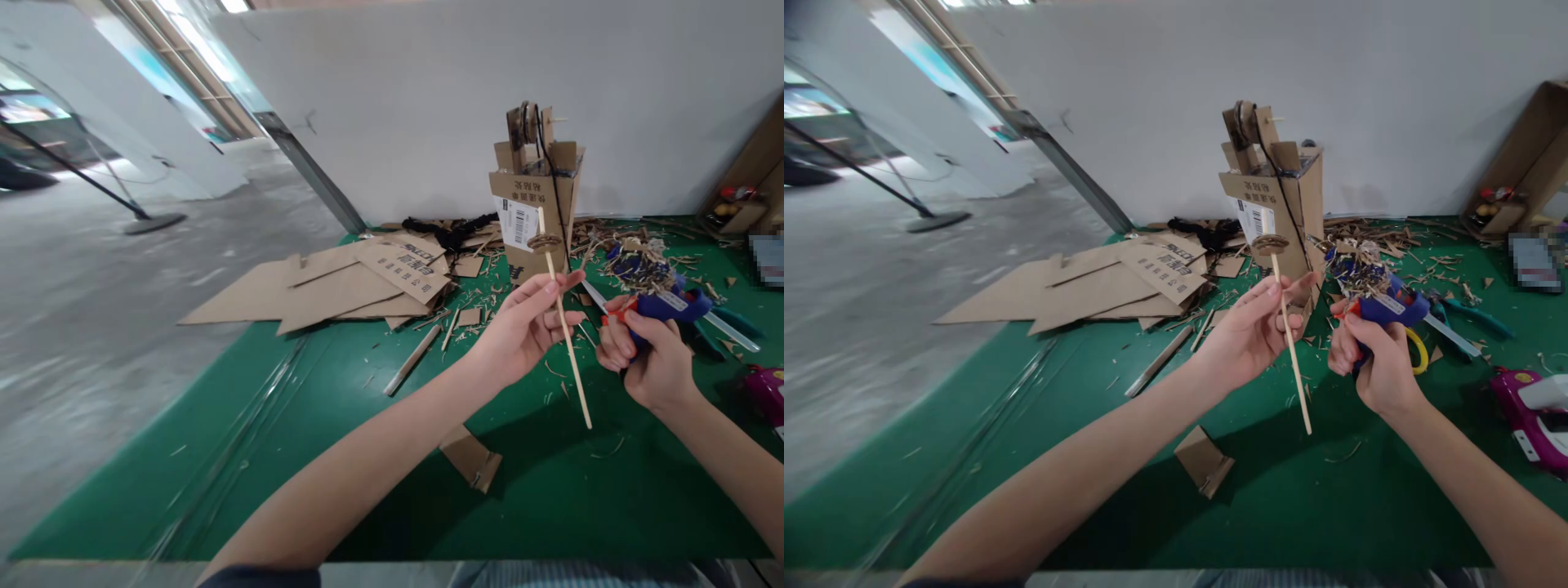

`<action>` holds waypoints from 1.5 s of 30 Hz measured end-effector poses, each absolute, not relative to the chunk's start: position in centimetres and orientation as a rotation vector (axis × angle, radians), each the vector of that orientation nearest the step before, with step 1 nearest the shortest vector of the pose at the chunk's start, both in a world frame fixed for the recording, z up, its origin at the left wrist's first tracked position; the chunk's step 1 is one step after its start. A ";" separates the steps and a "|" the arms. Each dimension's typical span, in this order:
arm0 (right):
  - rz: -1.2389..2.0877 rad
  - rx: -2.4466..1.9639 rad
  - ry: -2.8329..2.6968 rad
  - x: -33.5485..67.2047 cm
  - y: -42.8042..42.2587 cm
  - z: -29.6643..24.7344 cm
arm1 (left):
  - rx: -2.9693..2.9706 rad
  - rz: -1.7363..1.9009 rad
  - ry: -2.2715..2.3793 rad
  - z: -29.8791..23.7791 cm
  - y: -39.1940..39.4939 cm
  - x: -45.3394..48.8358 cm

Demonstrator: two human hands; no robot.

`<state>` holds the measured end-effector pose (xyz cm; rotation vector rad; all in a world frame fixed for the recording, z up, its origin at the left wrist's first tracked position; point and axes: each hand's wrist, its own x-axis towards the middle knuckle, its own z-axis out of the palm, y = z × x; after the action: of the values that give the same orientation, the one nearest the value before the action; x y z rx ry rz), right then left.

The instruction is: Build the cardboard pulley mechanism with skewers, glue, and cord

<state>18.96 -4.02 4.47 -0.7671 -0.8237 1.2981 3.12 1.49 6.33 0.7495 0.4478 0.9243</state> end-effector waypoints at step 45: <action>0.846 -0.911 -0.779 18.8 -2.6 3.9 | 0.908 0.877 0.608 4.5 1.1 4.2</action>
<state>18.79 -2.60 3.91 -0.9109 -0.7792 0.8462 4.22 1.09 4.55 0.9083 0.6082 0.8767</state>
